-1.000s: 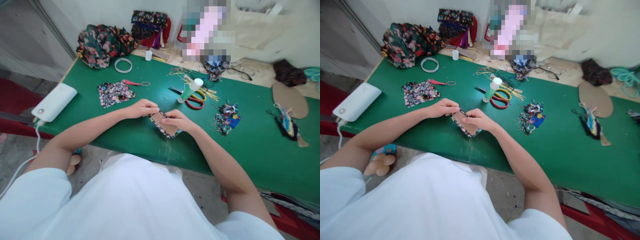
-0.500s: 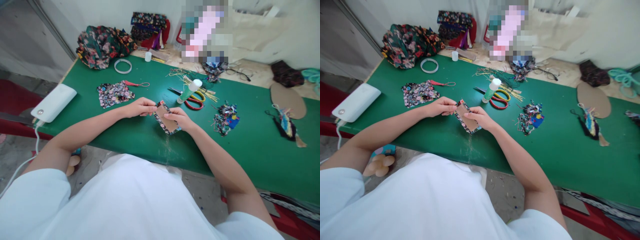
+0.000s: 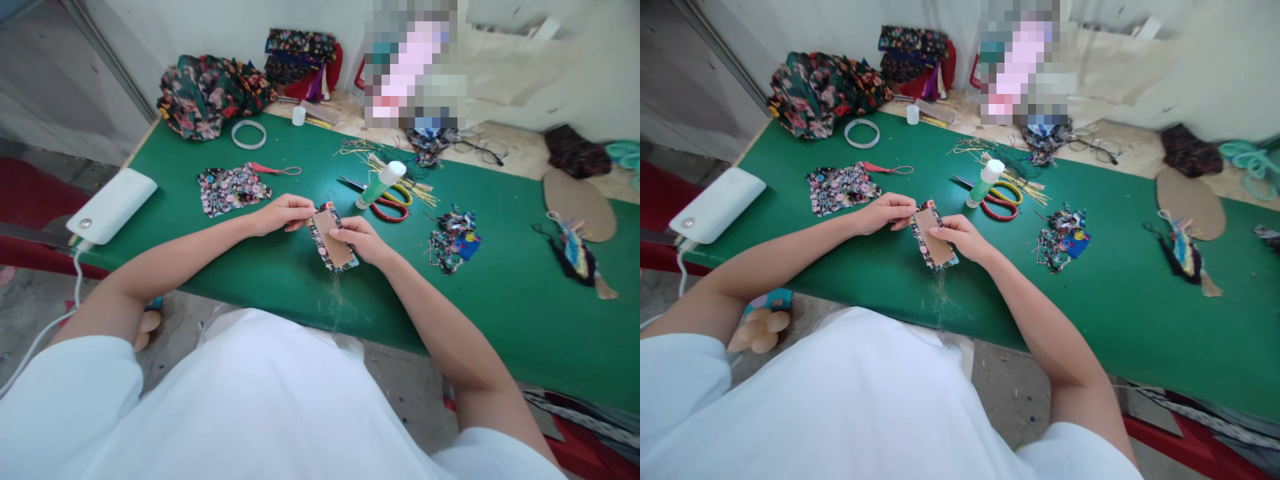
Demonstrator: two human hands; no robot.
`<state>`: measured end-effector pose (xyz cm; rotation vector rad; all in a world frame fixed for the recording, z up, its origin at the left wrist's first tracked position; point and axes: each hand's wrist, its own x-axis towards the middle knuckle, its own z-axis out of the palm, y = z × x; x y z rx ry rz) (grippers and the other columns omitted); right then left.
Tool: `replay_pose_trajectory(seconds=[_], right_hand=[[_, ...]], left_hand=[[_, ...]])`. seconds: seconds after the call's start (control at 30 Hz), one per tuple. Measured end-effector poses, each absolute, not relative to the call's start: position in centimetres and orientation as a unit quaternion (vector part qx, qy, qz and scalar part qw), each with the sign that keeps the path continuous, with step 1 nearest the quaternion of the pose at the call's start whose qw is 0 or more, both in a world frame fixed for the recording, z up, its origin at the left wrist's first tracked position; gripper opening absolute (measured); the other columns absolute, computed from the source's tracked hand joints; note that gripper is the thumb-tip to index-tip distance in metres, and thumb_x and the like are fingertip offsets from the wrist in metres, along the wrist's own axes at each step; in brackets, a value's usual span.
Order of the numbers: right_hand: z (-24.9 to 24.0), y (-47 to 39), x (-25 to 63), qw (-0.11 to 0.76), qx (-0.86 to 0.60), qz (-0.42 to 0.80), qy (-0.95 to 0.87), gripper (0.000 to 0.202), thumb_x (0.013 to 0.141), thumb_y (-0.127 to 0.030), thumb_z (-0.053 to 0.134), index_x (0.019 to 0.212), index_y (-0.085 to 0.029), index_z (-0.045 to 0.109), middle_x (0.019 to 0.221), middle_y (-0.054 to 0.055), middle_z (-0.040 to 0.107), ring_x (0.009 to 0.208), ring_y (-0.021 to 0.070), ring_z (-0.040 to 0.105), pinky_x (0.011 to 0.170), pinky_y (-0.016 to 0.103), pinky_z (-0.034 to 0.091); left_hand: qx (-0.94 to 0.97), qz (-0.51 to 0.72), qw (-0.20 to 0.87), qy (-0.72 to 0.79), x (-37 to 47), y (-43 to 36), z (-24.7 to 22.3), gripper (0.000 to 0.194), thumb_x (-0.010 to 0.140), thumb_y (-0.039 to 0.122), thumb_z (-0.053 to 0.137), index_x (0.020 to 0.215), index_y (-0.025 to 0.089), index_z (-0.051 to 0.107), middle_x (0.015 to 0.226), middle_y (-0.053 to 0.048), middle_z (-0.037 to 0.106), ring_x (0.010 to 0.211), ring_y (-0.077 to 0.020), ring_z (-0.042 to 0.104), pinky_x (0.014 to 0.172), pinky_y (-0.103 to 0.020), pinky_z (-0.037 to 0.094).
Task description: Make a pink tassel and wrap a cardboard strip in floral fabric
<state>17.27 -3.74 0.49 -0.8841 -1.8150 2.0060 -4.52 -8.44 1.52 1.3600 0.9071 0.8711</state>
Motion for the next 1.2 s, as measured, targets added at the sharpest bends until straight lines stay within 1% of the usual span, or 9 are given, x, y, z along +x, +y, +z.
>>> replay_pose_trajectory(seconds=[0.13,0.23,0.3,0.43,0.7,0.87,0.93,1.0,1.2], right_hand=[[0.80,-3.77,17.05,0.174,-0.301,0.667,-0.659,0.048,0.071,-0.065,0.072,0.072,-0.018,0.061,0.060,-0.004,0.052,0.055,0.0090,0.043,0.049,0.023,0.034],[1.13,-3.95,16.70,0.185,-0.295,0.648,-0.678,0.048,0.077,-0.065,0.067,0.068,-0.020,0.052,0.058,-0.006,0.039,0.053,0.0076,0.036,0.048,0.023,0.031],[1.21,-4.08,16.54,0.183,-0.289,0.643,-0.685,0.049,0.078,-0.064,0.067,0.066,-0.020,0.049,0.057,-0.007,0.035,0.051,0.0069,0.034,0.047,0.023,0.029],[0.93,-4.06,16.58,0.192,-0.268,0.648,-0.687,0.050,0.079,-0.064,0.067,0.064,-0.020,0.048,0.055,-0.007,0.035,0.049,0.0063,0.034,0.046,0.023,0.027],[0.78,-3.74,16.64,0.198,-0.254,0.645,-0.693,0.058,0.075,-0.073,0.068,0.065,-0.020,0.047,0.057,-0.007,0.038,0.051,0.0063,0.035,0.047,0.022,0.027],[0.86,-3.92,16.50,0.208,-0.263,0.646,-0.685,0.058,0.075,-0.073,0.068,0.065,-0.020,0.046,0.057,-0.007,0.036,0.050,0.0062,0.035,0.046,0.022,0.028],[0.76,-3.97,16.51,0.206,-0.268,0.650,-0.681,0.057,0.076,-0.072,0.067,0.065,-0.020,0.046,0.056,-0.007,0.036,0.049,0.0065,0.035,0.046,0.022,0.028],[0.64,-3.96,16.53,0.208,-0.274,0.651,-0.676,0.056,0.077,-0.071,0.066,0.066,-0.021,0.046,0.056,-0.007,0.036,0.049,0.0068,0.035,0.045,0.022,0.028],[0.59,-3.85,16.58,0.212,-0.288,0.650,-0.671,0.050,0.081,-0.066,0.063,0.068,-0.021,0.046,0.057,-0.007,0.033,0.050,0.0074,0.031,0.046,0.023,0.026]], left_hand=[[0.626,0.321,0.592,0.393,-4.61,-8.57,1.92,0.057,0.077,0.068,0.067,0.062,0.015,0.052,0.047,0.004,0.047,0.044,-0.0046,0.039,0.046,-0.018,0.029],[0.663,0.274,0.579,0.387,-4.62,-8.71,2.29,0.053,0.082,0.063,0.064,0.063,0.014,0.055,0.050,0.003,0.049,0.047,-0.0052,0.041,0.049,-0.019,0.031],[0.678,0.259,0.569,0.387,-4.62,-8.78,2.44,0.052,0.084,0.061,0.062,0.064,0.014,0.055,0.051,0.003,0.049,0.048,-0.0054,0.041,0.051,-0.019,0.032],[0.686,0.245,0.563,0.390,-4.65,-8.80,2.53,0.051,0.085,0.061,0.060,0.063,0.015,0.052,0.053,0.003,0.049,0.049,-0.0054,0.041,0.051,-0.019,0.031],[0.709,0.280,0.512,0.395,-4.56,-8.87,2.30,0.056,0.085,0.066,0.057,0.064,0.015,0.053,0.053,0.003,0.052,0.051,-0.0055,0.041,0.052,-0.019,0.032],[0.681,0.281,0.553,0.389,-4.60,-8.74,2.09,0.060,0.081,0.072,0.059,0.065,0.016,0.051,0.053,0.003,0.052,0.047,-0.0049,0.041,0.049,-0.018,0.031],[0.664,0.282,0.577,0.384,-4.67,-8.65,2.03,0.060,0.081,0.072,0.059,0.065,0.016,0.050,0.054,0.002,0.053,0.047,-0.0048,0.041,0.048,-0.018,0.032],[0.650,0.284,0.594,0.379,-4.75,-8.56,1.96,0.057,0.081,0.069,0.062,0.066,0.015,0.050,0.055,0.002,0.054,0.048,-0.0048,0.042,0.048,-0.018,0.033],[0.640,0.284,0.600,0.388,-4.78,-8.42,1.80,0.039,0.083,0.049,0.064,0.068,0.015,0.053,0.056,0.001,0.056,0.047,-0.0046,0.043,0.048,-0.017,0.034]])
